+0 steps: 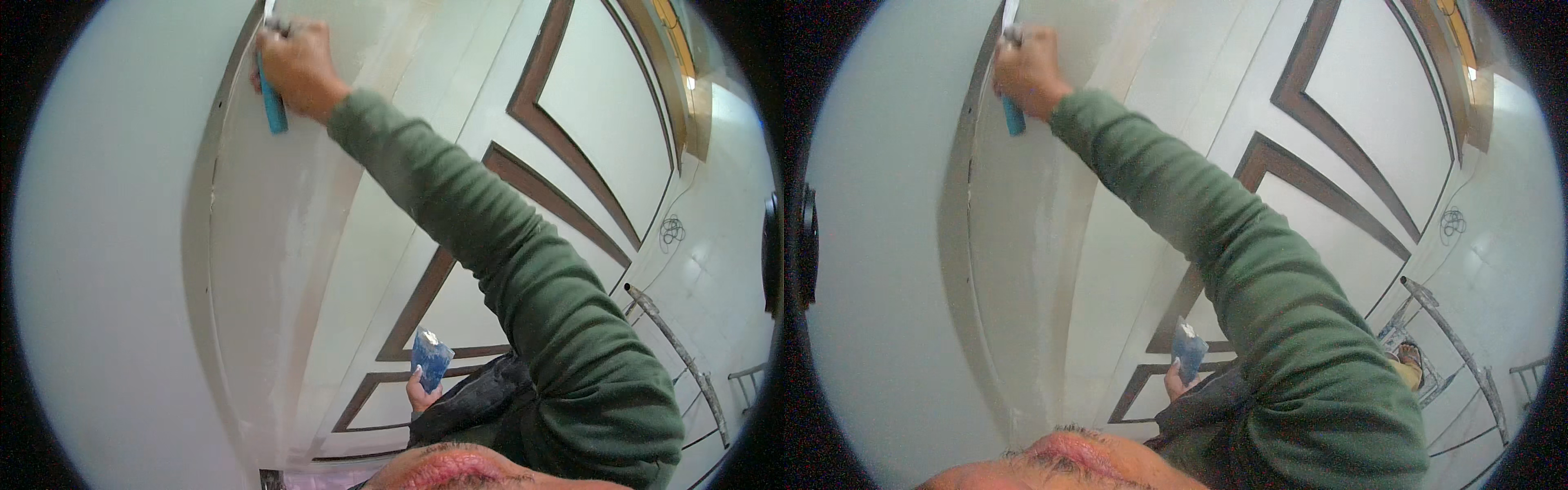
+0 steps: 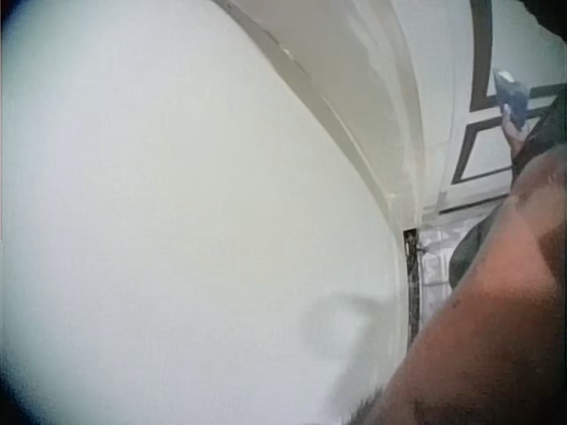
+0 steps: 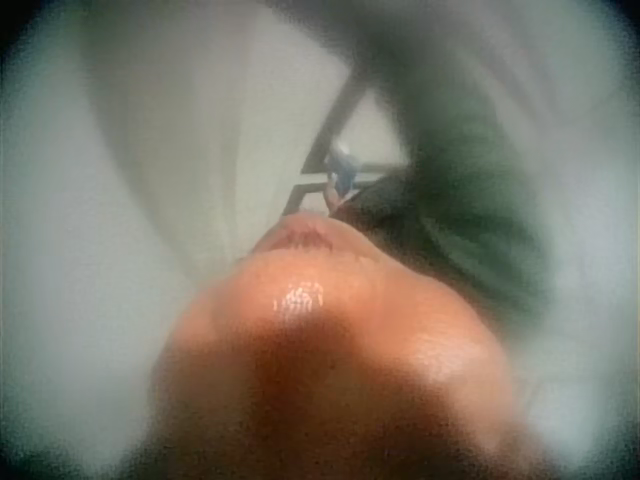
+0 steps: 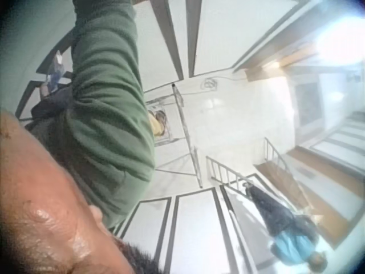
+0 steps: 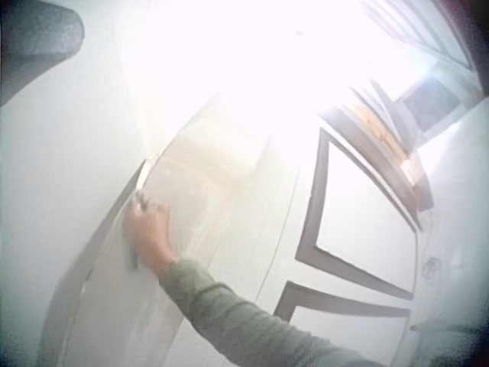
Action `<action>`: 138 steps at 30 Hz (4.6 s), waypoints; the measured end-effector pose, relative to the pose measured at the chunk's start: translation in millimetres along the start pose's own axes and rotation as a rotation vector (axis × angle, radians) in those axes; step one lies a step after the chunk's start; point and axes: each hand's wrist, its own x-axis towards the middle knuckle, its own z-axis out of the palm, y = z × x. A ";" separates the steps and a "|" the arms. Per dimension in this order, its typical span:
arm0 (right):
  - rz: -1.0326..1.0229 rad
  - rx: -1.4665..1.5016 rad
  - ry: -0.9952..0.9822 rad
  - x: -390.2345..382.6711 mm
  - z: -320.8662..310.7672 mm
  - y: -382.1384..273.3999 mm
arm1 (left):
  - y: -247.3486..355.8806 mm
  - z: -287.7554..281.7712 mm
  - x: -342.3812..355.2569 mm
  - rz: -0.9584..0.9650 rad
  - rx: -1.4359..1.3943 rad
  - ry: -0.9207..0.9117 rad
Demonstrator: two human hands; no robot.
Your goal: The person scoops plaster from a bowl onto a plastic trowel and applies it along the wall and ceiling joints using a putty knife.
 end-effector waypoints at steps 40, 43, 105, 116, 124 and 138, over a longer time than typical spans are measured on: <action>-0.226 -0.279 -0.203 -21.5 -26.0 117.2 | -8.3 -35.6 28.6 -0.084 0.100 0.057; 0.014 -0.183 -0.220 -86.8 16.1 109.6 | 1.9 -31.6 20.8 -0.096 0.029 0.003; 0.122 0.509 -0.253 0.5 2.7 77.3 | 6.1 -17.8 30.5 -0.204 0.012 -0.279; 0.167 -0.324 -0.366 -190.2 11.7 -5.0 | 29.9 21.8 4.3 -0.177 -0.152 -0.418; 0.040 -0.677 -0.346 -282.3 -109.1 -79.3 | 74.5 101.9 -34.9 -0.118 -0.161 -0.602; 0.117 -1.276 -0.498 -405.0 -97.4 -156.1 | 61.0 142.3 -64.9 -0.265 -0.101 -0.890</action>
